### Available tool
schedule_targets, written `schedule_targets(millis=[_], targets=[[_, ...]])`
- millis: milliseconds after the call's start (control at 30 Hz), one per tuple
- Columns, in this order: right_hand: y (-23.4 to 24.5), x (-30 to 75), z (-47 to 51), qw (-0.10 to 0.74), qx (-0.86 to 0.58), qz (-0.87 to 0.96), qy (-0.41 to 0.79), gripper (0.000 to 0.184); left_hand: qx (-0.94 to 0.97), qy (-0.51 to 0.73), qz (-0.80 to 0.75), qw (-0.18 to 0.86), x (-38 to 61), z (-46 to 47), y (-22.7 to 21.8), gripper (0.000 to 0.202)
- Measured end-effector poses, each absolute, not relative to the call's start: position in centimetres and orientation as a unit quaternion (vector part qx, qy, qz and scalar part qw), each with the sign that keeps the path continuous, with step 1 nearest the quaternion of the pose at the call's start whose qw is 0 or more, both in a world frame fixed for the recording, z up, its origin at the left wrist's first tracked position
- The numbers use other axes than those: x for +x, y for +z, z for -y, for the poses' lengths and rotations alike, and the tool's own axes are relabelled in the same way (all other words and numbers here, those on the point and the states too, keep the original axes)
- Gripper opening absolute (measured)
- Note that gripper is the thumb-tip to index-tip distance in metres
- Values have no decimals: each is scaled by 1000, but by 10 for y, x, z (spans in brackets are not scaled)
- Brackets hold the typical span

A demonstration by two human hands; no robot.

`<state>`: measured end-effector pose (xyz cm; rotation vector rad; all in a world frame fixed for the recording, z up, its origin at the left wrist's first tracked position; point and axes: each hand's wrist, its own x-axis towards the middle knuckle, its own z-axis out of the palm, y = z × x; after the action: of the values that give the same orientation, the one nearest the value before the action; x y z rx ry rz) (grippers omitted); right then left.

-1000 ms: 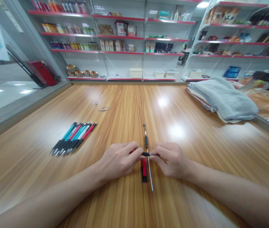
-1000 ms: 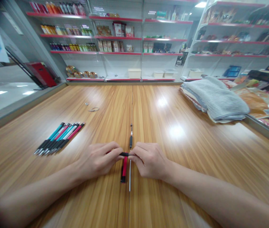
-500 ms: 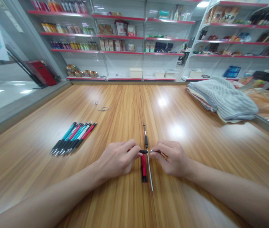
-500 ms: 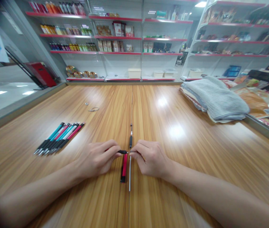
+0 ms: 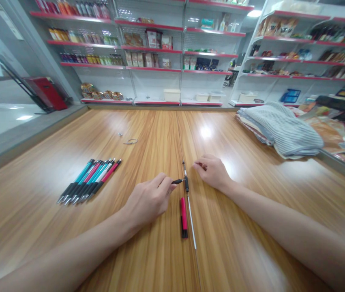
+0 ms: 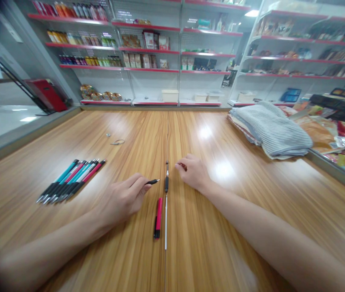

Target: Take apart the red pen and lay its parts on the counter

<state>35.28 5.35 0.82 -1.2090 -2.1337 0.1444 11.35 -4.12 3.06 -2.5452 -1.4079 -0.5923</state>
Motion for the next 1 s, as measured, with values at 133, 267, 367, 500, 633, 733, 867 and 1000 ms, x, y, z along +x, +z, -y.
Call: schedule_targets(millis=[133, 267, 367, 500, 633, 733, 867, 1000], targets=[[3, 344, -84, 299, -454, 838, 39, 17, -838, -187, 504, 95, 108, 39, 32, 27], [2, 352, -94, 292, -421, 856, 66, 19, -829, -176, 523, 89, 104, 37, 32, 28], [2, 359, -94, 296, -418, 854, 93, 20, -828, -168, 529, 81, 105, 35, 33, 30], [3, 360, -93, 298, -420, 851, 100, 21, -828, -168, 531, 67, 107, 34, 33, 30], [5, 355, -90, 322, -416, 846, 86, 23, -828, -163, 533, 60, 106, 35, 32, 29], [6, 353, -87, 335, -409, 844, 87, 21, -830, -158, 532, 59, 106, 36, 32, 30], [6, 350, -84, 321, -407, 850, 95, 16, -832, -158, 529, 51, 106, 37, 33, 30], [4, 350, -85, 313, -401, 855, 104, 16, -836, -154, 525, 47, 107, 37, 35, 30]])
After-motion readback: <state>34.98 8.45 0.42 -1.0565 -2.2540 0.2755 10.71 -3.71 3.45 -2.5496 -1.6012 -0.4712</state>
